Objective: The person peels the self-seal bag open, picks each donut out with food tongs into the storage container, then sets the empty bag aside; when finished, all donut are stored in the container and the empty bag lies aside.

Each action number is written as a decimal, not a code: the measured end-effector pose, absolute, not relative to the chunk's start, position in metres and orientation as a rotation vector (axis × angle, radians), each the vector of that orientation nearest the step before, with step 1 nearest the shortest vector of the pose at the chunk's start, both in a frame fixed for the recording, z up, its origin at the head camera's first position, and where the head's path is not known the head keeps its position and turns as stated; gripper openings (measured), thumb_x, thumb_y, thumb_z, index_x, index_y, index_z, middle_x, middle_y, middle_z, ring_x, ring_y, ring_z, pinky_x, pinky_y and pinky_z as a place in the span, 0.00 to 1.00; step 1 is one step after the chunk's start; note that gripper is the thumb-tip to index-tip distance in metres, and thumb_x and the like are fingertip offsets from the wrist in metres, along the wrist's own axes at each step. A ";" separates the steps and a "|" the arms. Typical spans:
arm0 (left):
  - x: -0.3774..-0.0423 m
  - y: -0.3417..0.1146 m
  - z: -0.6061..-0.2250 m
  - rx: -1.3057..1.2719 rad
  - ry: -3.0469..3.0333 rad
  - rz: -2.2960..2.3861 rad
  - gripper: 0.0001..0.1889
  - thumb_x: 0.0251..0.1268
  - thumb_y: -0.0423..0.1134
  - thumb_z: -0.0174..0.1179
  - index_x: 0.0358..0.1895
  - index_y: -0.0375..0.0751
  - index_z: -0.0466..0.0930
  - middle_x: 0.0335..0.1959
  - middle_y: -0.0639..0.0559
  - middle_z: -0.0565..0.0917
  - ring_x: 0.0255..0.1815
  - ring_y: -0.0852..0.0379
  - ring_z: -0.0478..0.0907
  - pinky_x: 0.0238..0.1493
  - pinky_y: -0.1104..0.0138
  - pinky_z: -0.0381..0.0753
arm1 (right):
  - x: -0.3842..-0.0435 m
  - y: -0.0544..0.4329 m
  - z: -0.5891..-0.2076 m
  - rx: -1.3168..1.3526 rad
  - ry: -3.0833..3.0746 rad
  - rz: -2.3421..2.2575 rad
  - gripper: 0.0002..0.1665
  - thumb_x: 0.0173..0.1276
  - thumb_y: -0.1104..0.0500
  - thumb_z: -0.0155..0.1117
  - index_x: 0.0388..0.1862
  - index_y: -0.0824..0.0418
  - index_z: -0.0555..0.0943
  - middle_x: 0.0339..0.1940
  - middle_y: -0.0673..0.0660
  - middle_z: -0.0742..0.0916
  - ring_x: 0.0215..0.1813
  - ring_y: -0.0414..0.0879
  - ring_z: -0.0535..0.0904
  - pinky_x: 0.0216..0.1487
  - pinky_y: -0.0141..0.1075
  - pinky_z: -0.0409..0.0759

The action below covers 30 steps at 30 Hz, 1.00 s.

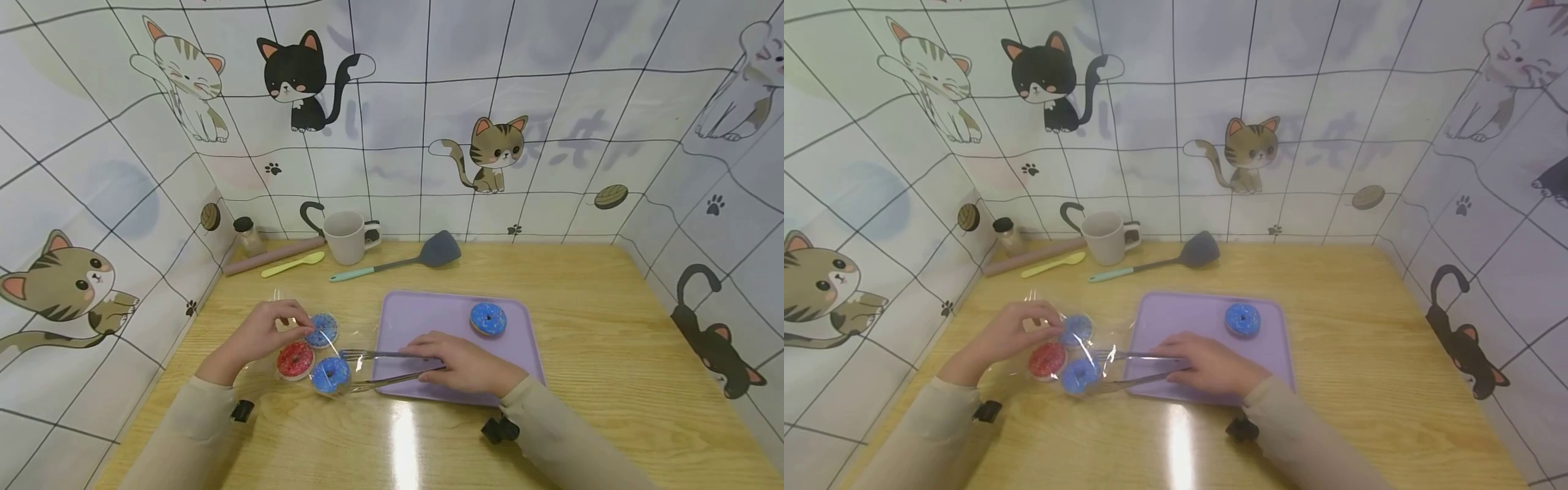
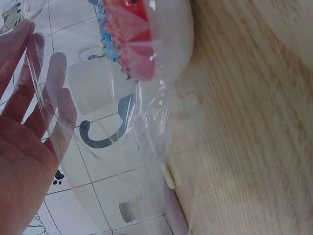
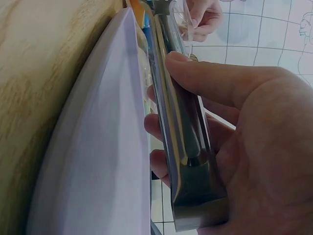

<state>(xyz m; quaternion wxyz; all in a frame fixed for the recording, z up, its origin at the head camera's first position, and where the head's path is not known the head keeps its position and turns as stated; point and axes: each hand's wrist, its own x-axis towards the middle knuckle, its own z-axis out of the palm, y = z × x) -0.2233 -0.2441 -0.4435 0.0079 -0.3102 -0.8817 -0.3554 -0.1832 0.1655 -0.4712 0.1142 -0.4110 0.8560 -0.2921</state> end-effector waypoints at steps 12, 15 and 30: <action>-0.225 -0.247 -0.443 -0.968 -2.763 -1.085 0.02 0.67 0.38 0.71 0.38 0.51 0.92 0.37 0.67 0.86 0.37 0.66 0.80 0.40 0.62 0.79 | -0.174 0.173 -0.462 -1.184 2.587 -0.900 0.30 0.75 0.54 0.66 0.75 0.49 0.75 0.69 0.47 0.81 0.69 0.46 0.76 0.69 0.47 0.76; -0.226 -0.248 -0.442 -0.956 -2.782 -1.082 0.02 0.67 0.40 0.71 0.38 0.50 0.92 0.37 0.67 0.86 0.37 0.66 0.80 0.40 0.57 0.80 | -0.173 0.178 -0.464 -1.181 2.621 -0.901 0.30 0.76 0.54 0.66 0.75 0.50 0.74 0.69 0.47 0.81 0.70 0.47 0.76 0.69 0.48 0.76; -0.228 -0.251 -0.445 -0.922 -2.778 -1.094 0.02 0.68 0.39 0.71 0.38 0.52 0.92 0.37 0.67 0.87 0.37 0.65 0.79 0.39 0.62 0.79 | -0.160 0.213 -0.461 -1.070 2.810 -0.918 0.30 0.74 0.51 0.68 0.74 0.41 0.75 0.70 0.45 0.80 0.71 0.47 0.76 0.67 0.50 0.78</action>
